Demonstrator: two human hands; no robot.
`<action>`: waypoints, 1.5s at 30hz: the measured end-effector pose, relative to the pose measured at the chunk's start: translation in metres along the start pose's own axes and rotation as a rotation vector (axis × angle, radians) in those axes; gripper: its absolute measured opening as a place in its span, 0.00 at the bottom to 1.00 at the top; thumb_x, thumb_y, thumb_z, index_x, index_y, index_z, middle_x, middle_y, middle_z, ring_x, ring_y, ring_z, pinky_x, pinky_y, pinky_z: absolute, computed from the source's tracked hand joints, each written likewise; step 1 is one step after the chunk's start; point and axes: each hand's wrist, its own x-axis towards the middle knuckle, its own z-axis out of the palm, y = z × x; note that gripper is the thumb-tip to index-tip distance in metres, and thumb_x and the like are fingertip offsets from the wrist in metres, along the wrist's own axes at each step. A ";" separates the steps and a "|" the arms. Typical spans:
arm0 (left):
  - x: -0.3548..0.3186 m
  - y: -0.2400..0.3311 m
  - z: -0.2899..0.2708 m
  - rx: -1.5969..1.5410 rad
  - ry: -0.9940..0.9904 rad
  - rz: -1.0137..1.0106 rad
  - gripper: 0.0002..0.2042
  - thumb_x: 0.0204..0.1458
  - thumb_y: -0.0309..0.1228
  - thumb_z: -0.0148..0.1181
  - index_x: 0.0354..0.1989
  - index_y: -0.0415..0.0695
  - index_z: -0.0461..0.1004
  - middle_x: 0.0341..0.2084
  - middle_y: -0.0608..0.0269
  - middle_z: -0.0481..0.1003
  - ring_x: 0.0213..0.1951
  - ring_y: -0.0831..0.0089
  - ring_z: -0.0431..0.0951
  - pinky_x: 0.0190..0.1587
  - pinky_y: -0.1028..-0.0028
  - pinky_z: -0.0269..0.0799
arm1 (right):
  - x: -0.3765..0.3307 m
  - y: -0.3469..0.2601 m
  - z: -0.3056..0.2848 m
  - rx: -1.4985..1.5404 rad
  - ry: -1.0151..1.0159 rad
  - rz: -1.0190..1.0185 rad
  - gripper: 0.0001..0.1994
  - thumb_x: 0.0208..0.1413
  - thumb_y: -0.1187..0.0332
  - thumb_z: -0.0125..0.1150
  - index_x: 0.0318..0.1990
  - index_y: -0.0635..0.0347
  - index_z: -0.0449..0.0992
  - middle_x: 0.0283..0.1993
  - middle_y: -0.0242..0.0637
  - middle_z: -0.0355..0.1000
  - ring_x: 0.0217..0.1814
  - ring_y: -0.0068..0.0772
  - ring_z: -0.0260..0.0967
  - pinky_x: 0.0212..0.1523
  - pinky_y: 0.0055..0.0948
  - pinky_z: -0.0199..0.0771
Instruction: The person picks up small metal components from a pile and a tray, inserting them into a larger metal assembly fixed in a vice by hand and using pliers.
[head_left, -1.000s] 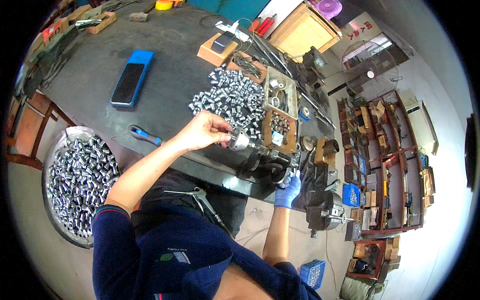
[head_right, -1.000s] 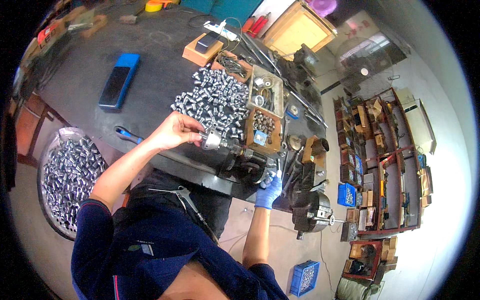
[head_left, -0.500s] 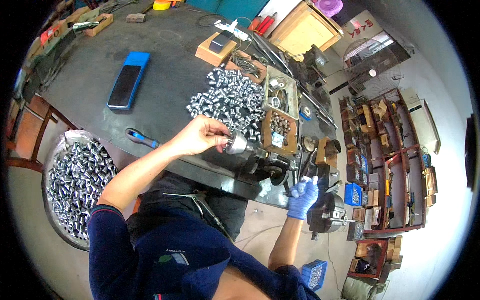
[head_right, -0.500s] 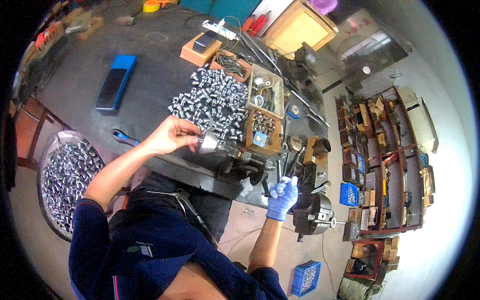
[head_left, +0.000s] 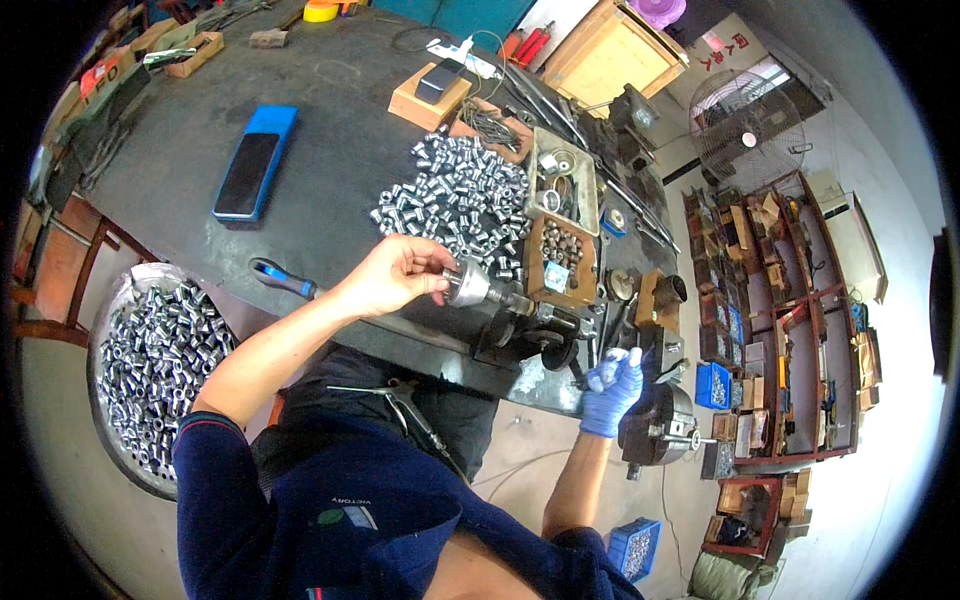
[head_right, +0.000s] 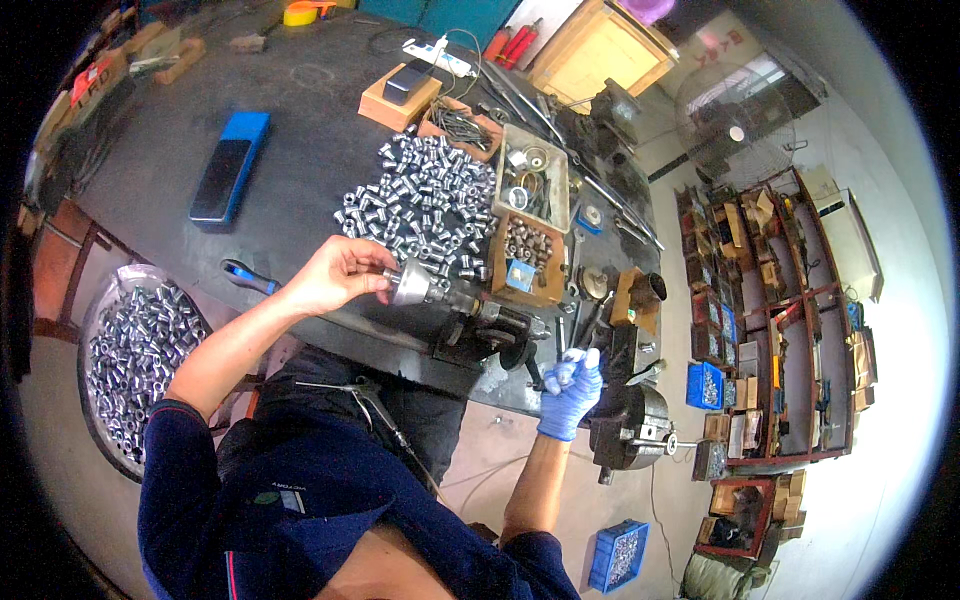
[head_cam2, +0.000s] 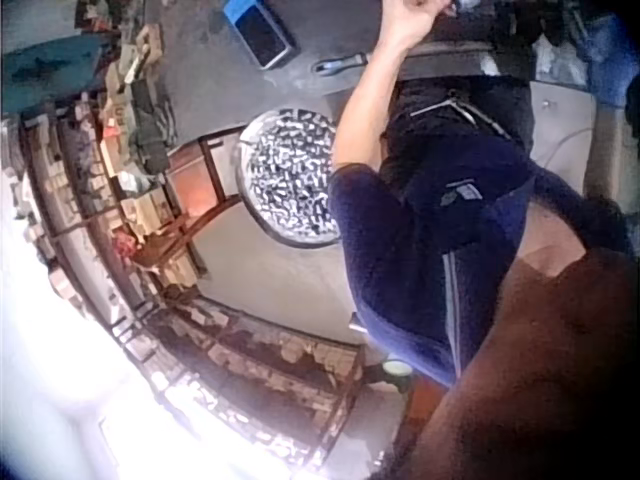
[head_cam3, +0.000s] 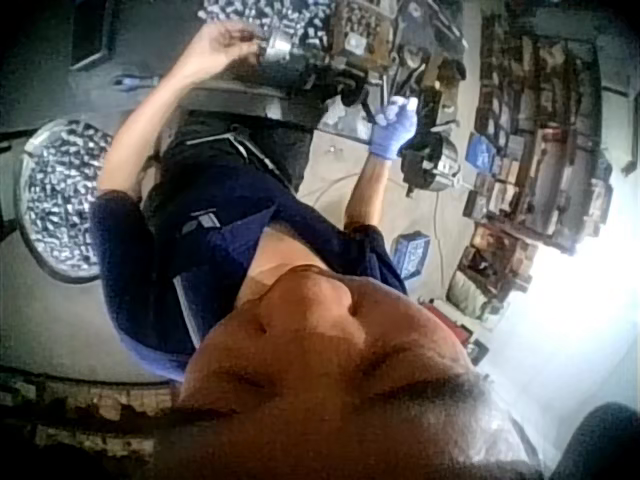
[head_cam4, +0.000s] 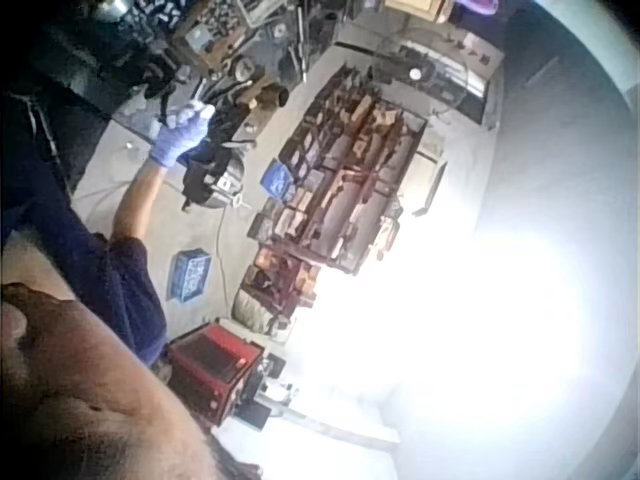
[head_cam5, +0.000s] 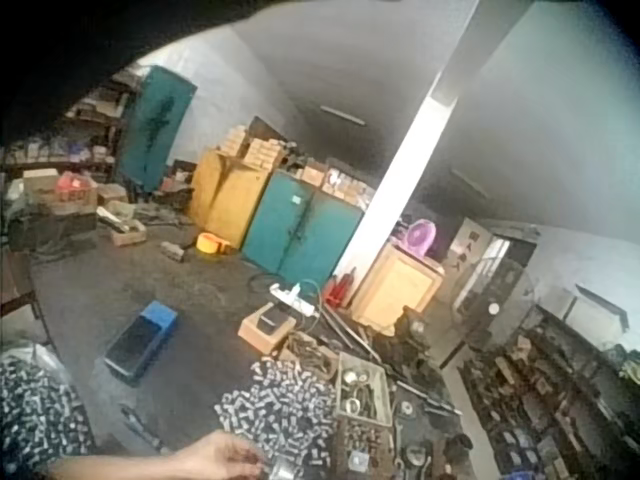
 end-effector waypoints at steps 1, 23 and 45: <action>-0.001 0.000 0.000 0.014 -0.015 0.036 0.10 0.48 0.17 0.52 0.39 0.31 0.69 0.26 0.57 0.74 0.30 0.75 0.75 0.35 0.77 0.72 | 0.009 -0.004 -0.001 -0.001 -0.015 -0.027 0.18 0.57 0.56 0.48 0.25 0.62 0.70 0.18 0.30 0.67 0.10 0.14 0.53 0.06 0.15 0.50; 0.003 -0.003 0.001 0.110 0.048 0.088 0.09 0.43 0.17 0.59 0.34 0.31 0.72 0.26 0.57 0.75 0.29 0.76 0.75 0.33 0.78 0.72 | 0.014 0.038 -0.045 0.092 0.144 0.250 0.17 0.55 0.54 0.49 0.25 0.59 0.71 0.11 0.29 0.61 0.09 0.18 0.53 0.05 0.17 0.47; -0.003 -0.003 0.004 0.124 0.132 -0.087 0.17 0.54 0.38 0.52 0.22 0.34 0.71 0.14 0.63 0.70 0.17 0.78 0.70 0.21 0.80 0.68 | 0.018 -0.003 0.015 -0.002 0.040 -0.217 0.18 0.58 0.55 0.46 0.27 0.61 0.69 0.12 0.24 0.55 0.10 0.13 0.48 0.07 0.15 0.46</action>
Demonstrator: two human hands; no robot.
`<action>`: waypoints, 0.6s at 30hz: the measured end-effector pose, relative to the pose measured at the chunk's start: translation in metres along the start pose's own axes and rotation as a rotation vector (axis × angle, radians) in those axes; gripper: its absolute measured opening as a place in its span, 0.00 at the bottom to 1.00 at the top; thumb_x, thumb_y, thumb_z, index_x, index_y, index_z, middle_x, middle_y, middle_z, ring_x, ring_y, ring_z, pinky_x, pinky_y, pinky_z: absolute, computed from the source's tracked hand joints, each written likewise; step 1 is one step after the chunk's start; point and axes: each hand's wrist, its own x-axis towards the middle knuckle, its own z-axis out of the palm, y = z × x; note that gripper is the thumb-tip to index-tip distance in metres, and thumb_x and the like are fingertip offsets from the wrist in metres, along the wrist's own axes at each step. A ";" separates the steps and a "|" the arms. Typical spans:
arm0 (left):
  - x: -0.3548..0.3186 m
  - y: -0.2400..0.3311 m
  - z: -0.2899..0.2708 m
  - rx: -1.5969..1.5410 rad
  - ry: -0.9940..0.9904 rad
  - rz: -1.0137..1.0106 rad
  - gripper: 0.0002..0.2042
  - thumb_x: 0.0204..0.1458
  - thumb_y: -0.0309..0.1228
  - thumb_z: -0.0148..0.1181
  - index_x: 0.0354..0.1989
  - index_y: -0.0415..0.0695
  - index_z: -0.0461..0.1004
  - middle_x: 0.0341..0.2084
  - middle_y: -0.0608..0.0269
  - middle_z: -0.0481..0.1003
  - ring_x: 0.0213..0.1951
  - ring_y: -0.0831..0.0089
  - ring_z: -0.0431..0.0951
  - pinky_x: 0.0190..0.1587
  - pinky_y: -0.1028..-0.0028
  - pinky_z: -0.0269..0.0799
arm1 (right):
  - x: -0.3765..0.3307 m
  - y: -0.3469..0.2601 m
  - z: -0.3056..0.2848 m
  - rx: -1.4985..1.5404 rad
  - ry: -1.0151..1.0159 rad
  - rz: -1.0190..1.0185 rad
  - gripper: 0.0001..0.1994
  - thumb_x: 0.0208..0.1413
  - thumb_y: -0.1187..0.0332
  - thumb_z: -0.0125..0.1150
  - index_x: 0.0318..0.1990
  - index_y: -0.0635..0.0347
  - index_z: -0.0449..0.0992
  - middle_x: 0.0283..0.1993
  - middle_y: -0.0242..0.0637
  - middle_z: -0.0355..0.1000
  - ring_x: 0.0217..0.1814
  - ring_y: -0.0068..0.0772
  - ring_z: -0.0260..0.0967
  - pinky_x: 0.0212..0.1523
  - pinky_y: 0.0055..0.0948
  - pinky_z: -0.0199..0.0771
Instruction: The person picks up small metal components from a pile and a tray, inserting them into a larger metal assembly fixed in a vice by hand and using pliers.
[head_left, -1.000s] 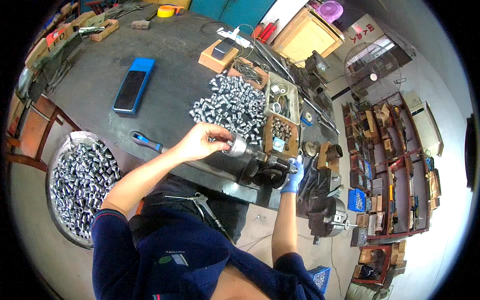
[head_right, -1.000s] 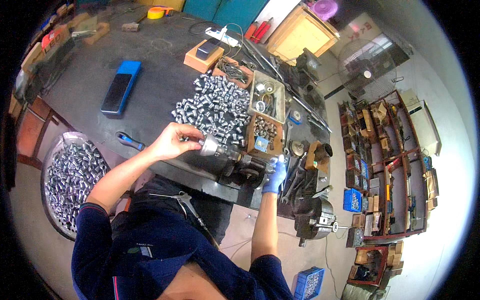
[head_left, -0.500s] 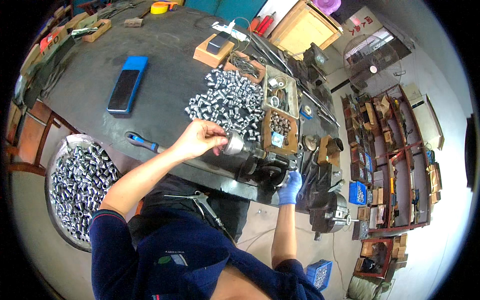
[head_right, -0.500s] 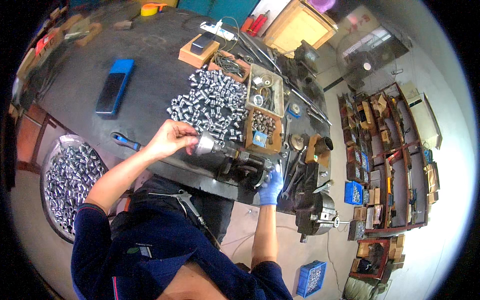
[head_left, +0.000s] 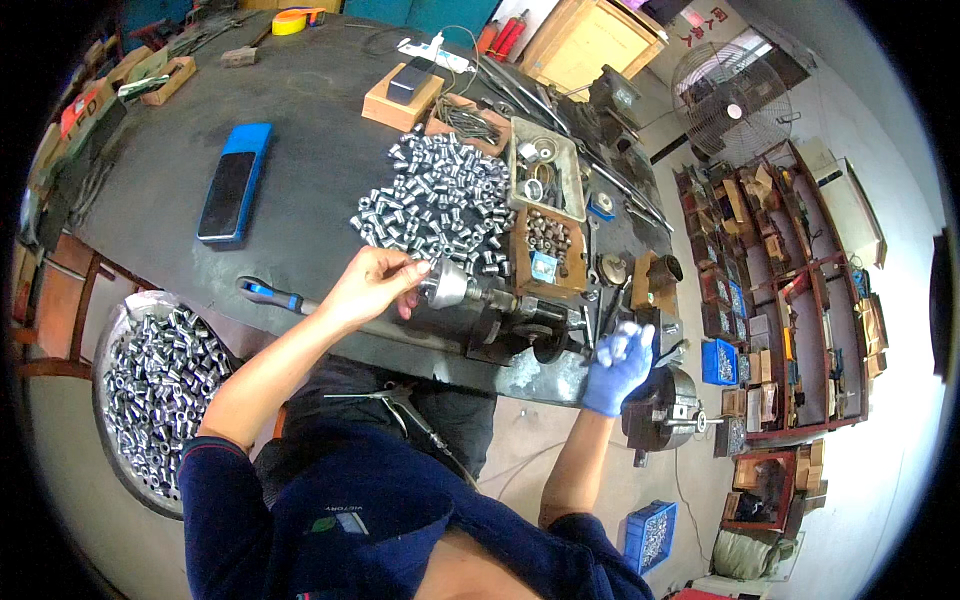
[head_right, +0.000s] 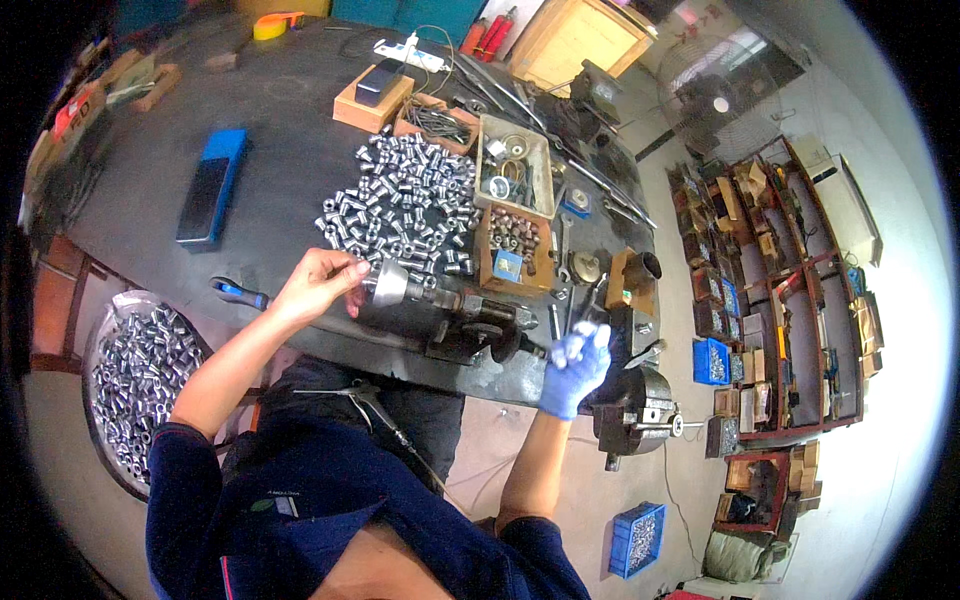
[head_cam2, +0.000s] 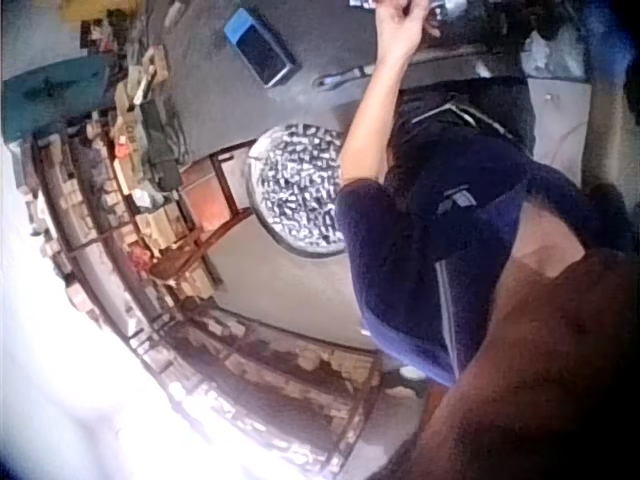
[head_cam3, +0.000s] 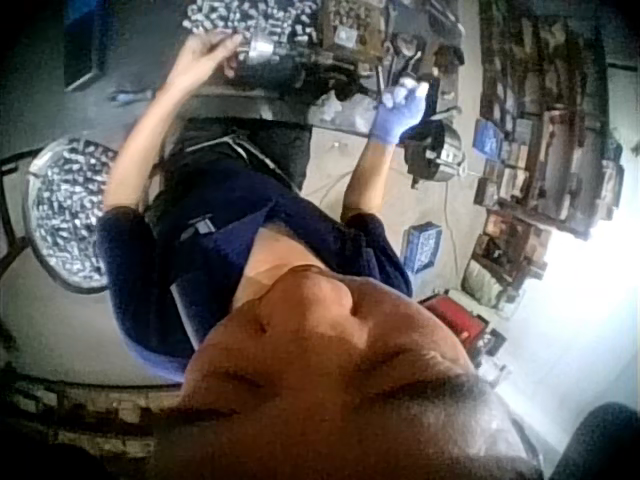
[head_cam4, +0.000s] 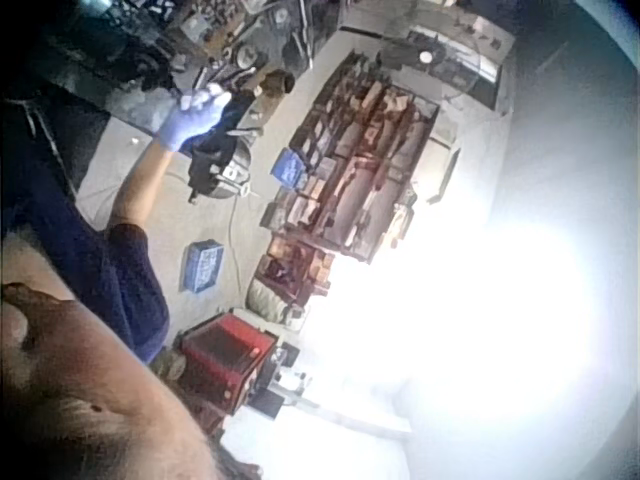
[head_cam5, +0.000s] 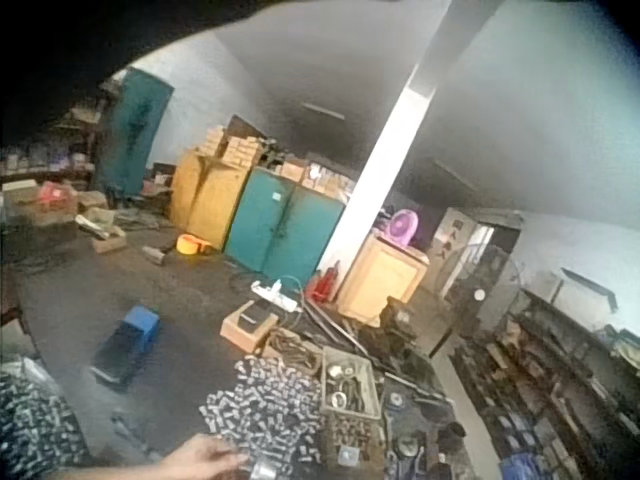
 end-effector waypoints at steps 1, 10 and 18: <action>-0.001 0.000 0.000 -0.004 -0.002 -0.005 0.17 0.54 0.38 0.52 0.23 0.34 0.71 0.14 0.63 0.70 0.17 0.78 0.70 0.21 0.80 0.68 | -0.010 0.002 -0.008 0.033 -0.005 0.036 0.19 0.57 0.54 0.47 0.27 0.62 0.69 0.12 0.25 0.55 0.10 0.13 0.48 0.07 0.15 0.46; 0.002 0.009 0.002 -0.079 -0.014 0.009 0.13 0.51 0.34 0.56 0.29 0.32 0.72 0.18 0.61 0.71 0.20 0.77 0.72 0.22 0.79 0.70 | 0.046 0.092 -0.059 -0.371 0.331 0.235 0.10 0.52 0.58 0.56 0.29 0.55 0.72 0.19 0.22 0.65 0.15 0.13 0.55 0.13 0.16 0.51; -0.097 0.024 -0.093 0.387 0.284 -0.059 0.09 0.48 0.27 0.57 0.31 0.31 0.71 0.19 0.61 0.73 0.18 0.81 0.70 0.21 0.81 0.67 | 0.051 0.020 0.014 -0.024 0.065 -0.005 0.12 0.56 0.62 0.48 0.28 0.61 0.69 0.12 0.24 0.55 0.10 0.14 0.47 0.09 0.15 0.46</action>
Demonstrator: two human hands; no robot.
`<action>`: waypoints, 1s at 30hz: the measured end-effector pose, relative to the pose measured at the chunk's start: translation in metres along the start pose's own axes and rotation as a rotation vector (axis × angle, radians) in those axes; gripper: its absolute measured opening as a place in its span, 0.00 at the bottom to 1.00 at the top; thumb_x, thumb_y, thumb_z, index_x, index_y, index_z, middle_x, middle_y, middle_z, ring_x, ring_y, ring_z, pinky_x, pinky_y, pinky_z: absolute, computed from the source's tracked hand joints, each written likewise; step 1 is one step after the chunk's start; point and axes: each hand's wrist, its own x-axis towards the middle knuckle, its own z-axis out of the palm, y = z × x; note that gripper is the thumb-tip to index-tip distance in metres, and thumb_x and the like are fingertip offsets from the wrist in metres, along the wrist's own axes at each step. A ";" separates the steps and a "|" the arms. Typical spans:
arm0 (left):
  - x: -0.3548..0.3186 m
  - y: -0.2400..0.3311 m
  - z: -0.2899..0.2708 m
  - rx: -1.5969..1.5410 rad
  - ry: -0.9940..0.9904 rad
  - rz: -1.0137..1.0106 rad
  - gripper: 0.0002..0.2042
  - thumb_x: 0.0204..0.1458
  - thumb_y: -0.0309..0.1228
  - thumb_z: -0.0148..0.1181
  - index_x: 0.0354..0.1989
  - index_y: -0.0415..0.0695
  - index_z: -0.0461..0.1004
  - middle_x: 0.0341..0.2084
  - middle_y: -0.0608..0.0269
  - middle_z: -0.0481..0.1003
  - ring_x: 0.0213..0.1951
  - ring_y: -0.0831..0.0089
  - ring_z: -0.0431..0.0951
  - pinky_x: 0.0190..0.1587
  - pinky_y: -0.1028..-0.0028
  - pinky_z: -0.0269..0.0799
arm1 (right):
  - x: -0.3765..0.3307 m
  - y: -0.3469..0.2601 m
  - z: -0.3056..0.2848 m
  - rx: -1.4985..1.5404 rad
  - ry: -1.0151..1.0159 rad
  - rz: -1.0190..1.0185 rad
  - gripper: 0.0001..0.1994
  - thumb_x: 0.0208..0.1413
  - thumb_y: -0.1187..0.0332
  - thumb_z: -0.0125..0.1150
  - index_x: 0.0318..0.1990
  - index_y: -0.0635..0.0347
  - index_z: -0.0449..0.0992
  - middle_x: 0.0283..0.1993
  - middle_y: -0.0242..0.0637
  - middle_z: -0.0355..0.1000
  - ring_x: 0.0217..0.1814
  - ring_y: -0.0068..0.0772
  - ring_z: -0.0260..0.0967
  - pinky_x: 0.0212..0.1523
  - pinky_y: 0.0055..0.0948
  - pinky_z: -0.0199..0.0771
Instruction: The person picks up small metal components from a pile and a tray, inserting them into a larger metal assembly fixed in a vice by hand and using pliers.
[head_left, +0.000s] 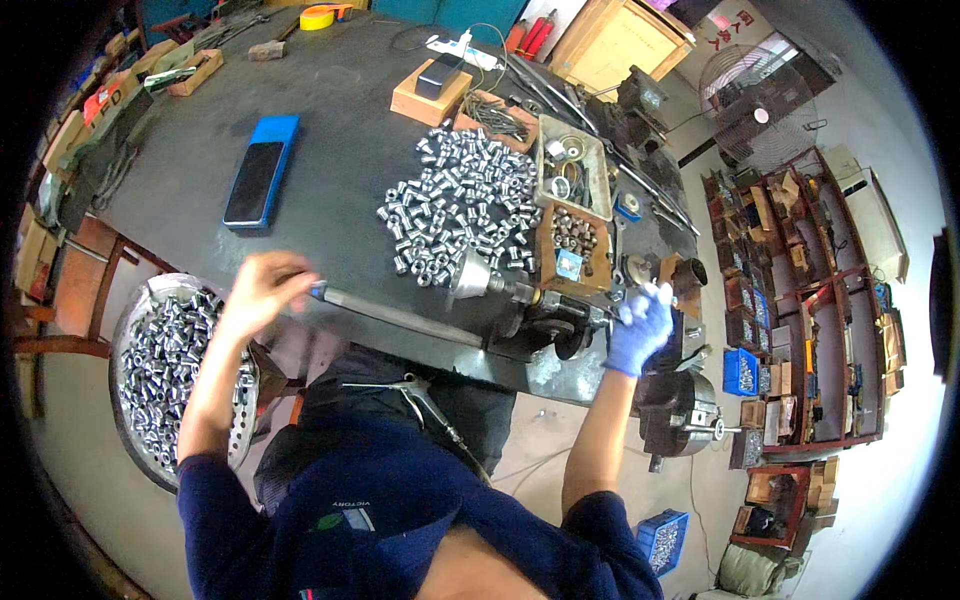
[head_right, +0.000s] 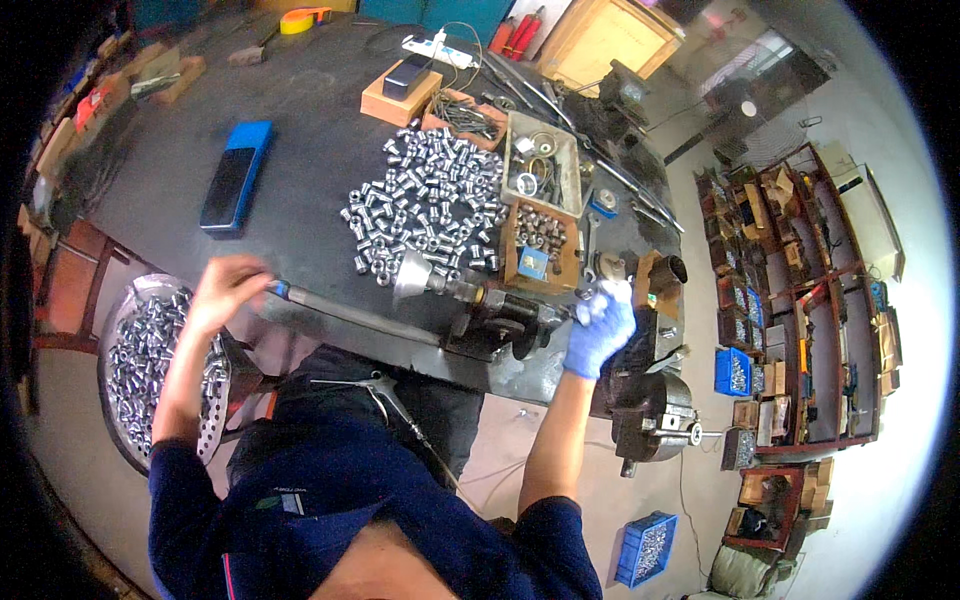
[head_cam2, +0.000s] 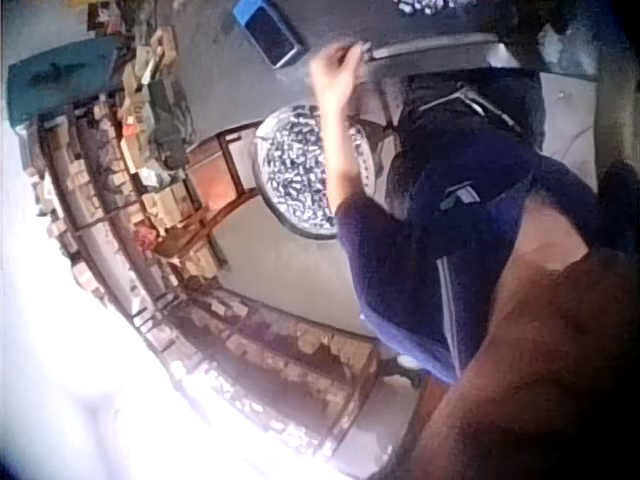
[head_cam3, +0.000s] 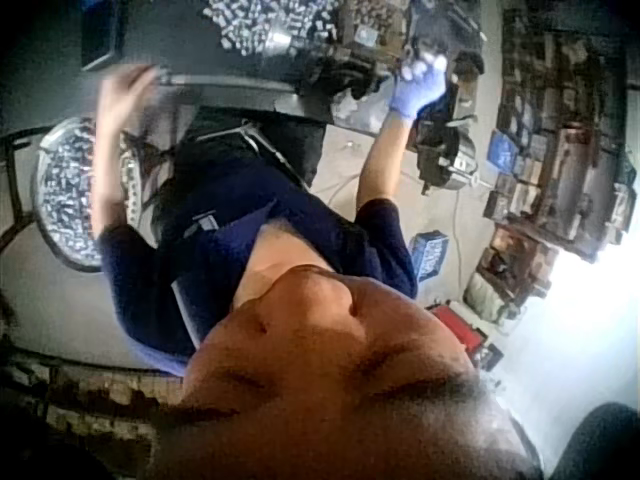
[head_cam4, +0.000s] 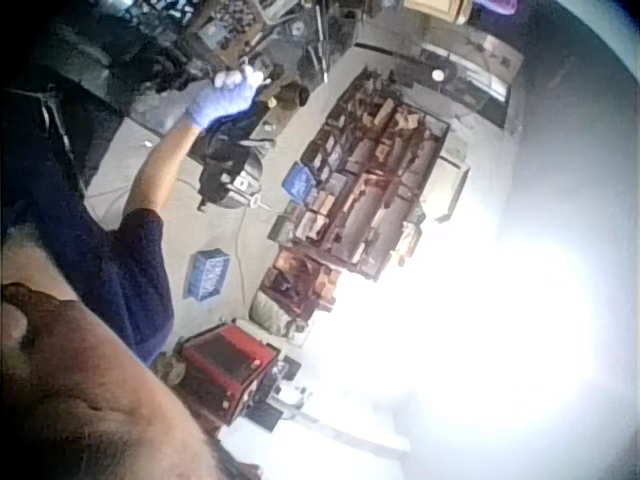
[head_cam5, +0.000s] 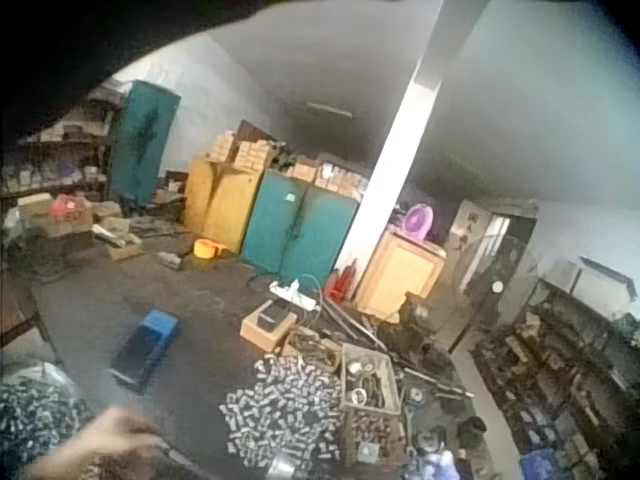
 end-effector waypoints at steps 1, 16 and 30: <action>-0.017 -0.012 -0.019 0.091 0.062 -0.003 0.09 0.48 0.27 0.57 0.31 0.30 0.71 0.19 0.60 0.73 0.18 0.82 0.69 0.20 0.81 0.66 | -0.011 -0.007 -0.007 0.147 -0.087 -0.029 0.10 0.56 0.65 0.48 0.32 0.63 0.69 0.13 0.26 0.57 0.11 0.15 0.48 0.09 0.15 0.47; 0.065 -0.030 0.095 0.827 -0.092 0.349 0.15 0.41 0.35 0.58 0.37 0.41 0.71 0.27 0.50 0.74 0.31 0.53 0.75 0.34 0.60 0.69 | -0.026 0.069 -0.079 0.107 0.124 0.264 0.08 0.55 0.62 0.52 0.26 0.53 0.69 0.19 0.22 0.64 0.17 0.15 0.58 0.19 0.17 0.62; 0.066 0.008 0.096 -0.473 -0.307 0.124 0.10 0.46 0.24 0.58 0.37 0.34 0.70 0.25 0.60 0.73 0.26 0.76 0.75 0.30 0.79 0.71 | -0.041 0.059 -0.089 0.207 0.088 0.413 0.14 0.53 0.54 0.50 0.33 0.55 0.73 0.32 0.35 0.74 0.34 0.34 0.71 0.38 0.35 0.74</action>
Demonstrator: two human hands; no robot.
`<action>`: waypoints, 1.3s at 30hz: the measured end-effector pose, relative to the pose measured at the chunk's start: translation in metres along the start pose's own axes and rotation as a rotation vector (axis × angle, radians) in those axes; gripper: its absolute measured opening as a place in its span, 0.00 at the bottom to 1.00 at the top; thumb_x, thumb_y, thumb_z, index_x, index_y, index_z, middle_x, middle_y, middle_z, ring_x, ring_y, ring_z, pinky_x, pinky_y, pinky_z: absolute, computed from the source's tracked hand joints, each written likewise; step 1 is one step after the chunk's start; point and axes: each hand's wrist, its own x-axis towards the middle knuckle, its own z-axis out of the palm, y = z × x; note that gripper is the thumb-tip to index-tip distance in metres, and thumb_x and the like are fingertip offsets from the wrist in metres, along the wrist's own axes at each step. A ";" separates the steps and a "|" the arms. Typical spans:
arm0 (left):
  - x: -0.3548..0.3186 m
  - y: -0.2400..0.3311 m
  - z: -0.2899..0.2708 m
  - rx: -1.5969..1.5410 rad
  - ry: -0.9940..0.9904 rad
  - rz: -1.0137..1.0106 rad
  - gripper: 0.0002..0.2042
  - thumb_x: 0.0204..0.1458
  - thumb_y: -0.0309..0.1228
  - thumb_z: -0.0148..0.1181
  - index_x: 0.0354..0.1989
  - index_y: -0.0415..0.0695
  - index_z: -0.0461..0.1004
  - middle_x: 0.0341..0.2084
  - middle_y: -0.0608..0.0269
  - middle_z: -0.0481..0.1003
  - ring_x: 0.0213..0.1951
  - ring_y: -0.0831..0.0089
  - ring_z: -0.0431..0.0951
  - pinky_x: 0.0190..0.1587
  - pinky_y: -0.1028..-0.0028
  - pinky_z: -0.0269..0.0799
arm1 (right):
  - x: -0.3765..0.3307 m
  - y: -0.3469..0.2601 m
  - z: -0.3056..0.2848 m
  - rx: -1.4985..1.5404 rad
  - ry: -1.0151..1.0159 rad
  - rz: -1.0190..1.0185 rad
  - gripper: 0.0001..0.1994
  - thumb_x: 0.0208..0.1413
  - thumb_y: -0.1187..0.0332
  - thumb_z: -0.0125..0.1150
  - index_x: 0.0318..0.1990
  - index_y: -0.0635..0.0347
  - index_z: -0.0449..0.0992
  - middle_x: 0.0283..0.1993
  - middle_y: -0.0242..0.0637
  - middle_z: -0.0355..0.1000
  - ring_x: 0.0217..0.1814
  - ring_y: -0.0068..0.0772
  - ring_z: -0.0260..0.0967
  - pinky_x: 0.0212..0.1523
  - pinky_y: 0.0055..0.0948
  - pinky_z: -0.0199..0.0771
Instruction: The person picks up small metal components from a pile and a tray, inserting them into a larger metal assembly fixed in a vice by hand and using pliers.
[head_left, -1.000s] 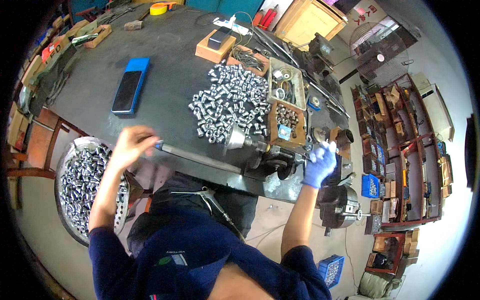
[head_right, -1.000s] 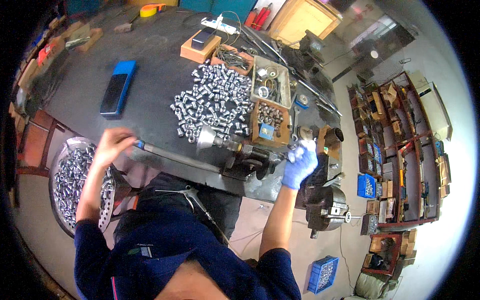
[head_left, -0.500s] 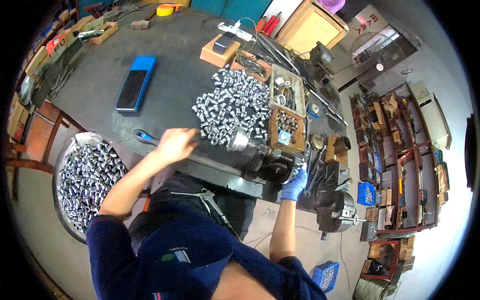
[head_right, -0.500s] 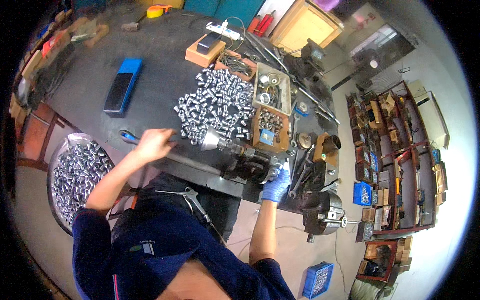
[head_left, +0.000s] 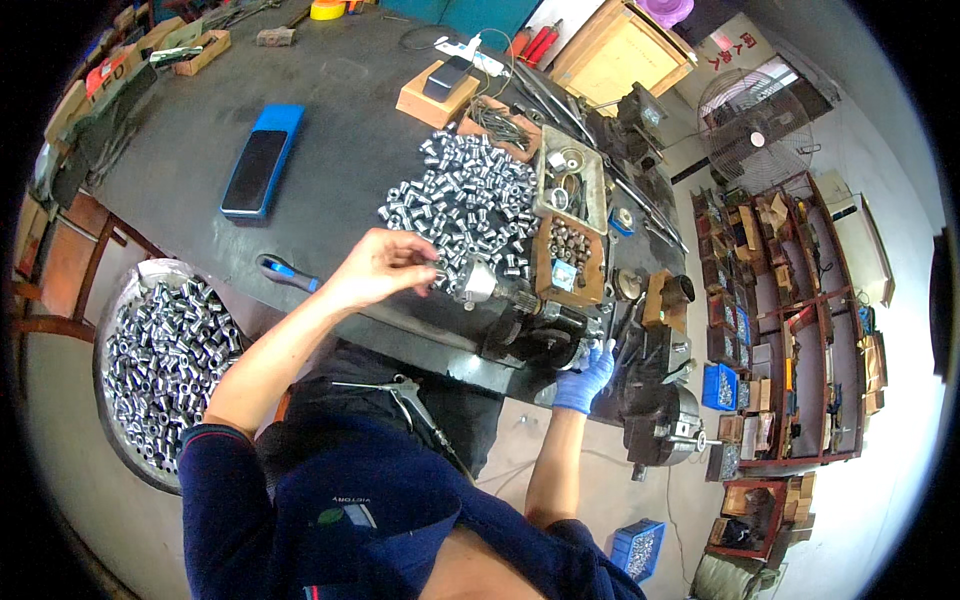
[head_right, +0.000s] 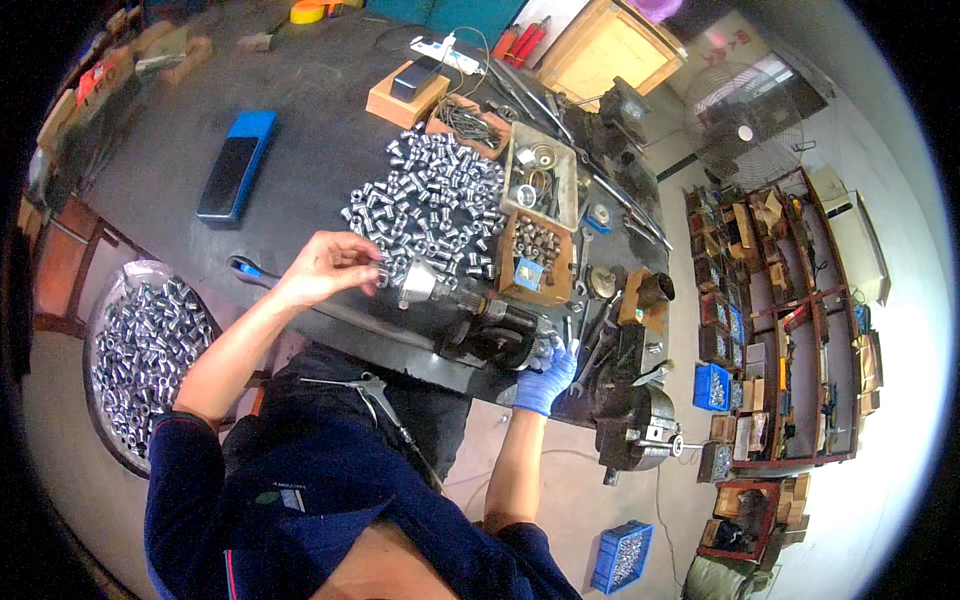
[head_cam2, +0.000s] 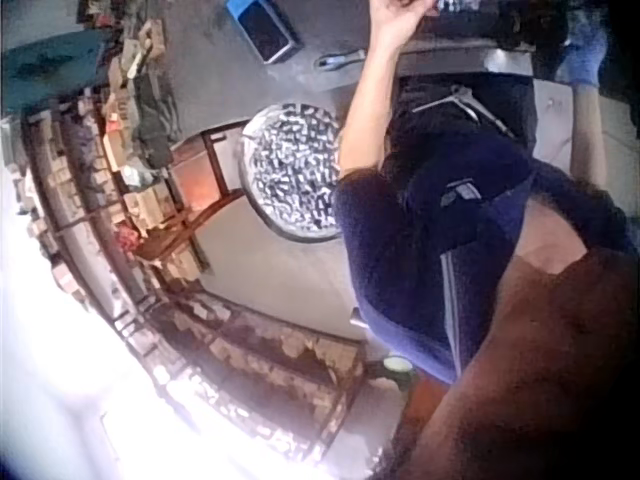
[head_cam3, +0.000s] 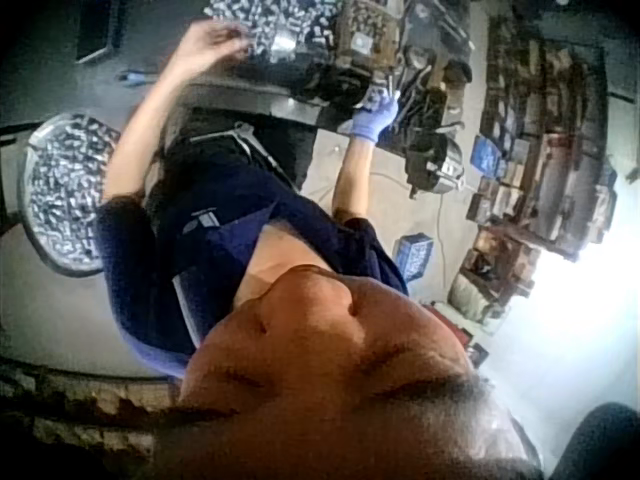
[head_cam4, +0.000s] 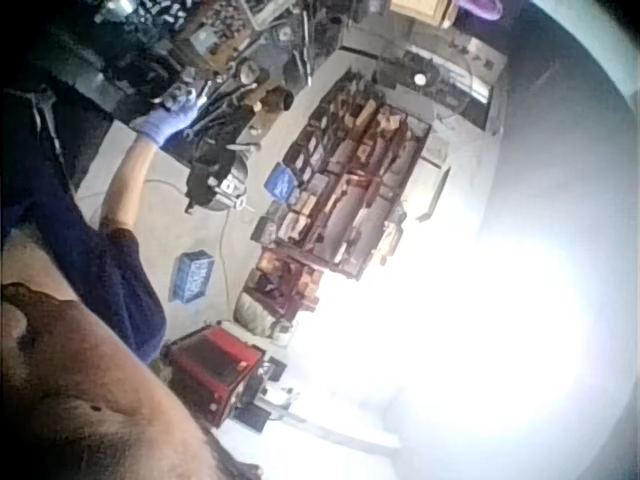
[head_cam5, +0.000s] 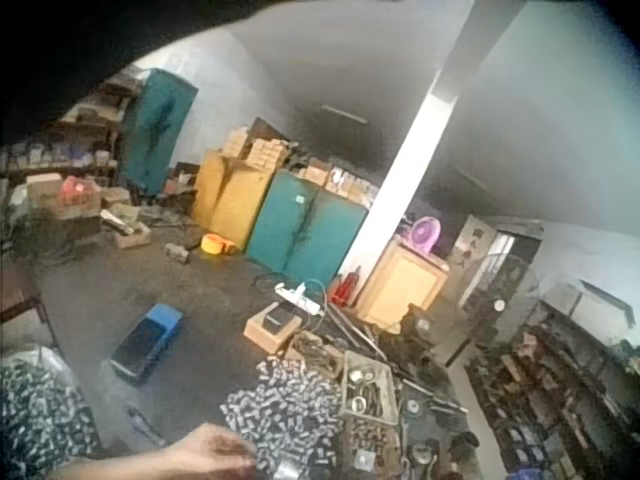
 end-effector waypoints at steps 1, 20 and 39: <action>0.001 0.008 0.009 -0.045 -0.008 -0.011 0.11 0.46 0.23 0.59 0.38 0.32 0.70 0.25 0.60 0.74 0.27 0.75 0.75 0.32 0.79 0.71 | 0.000 0.001 -0.001 -0.027 0.007 -0.023 0.14 0.53 0.54 0.50 0.32 0.55 0.73 0.30 0.33 0.73 0.33 0.33 0.71 0.38 0.34 0.74; 0.021 0.019 0.014 0.215 -0.111 0.101 0.11 0.40 0.16 0.61 0.34 0.33 0.73 0.28 0.59 0.75 0.33 0.76 0.75 0.38 0.78 0.72 | -0.057 -0.051 0.067 -0.190 -0.127 -0.199 0.23 0.57 0.50 0.43 0.24 0.63 0.71 0.10 0.29 0.58 0.07 0.18 0.47 0.06 0.16 0.46; 0.016 -0.001 0.015 -0.008 -0.024 0.002 0.07 0.42 0.18 0.60 0.32 0.31 0.73 0.23 0.58 0.75 0.25 0.77 0.75 0.30 0.79 0.72 | 0.051 0.011 0.010 -0.219 0.012 0.088 0.19 0.56 0.54 0.45 0.34 0.63 0.73 0.35 0.43 0.73 0.37 0.42 0.71 0.42 0.40 0.70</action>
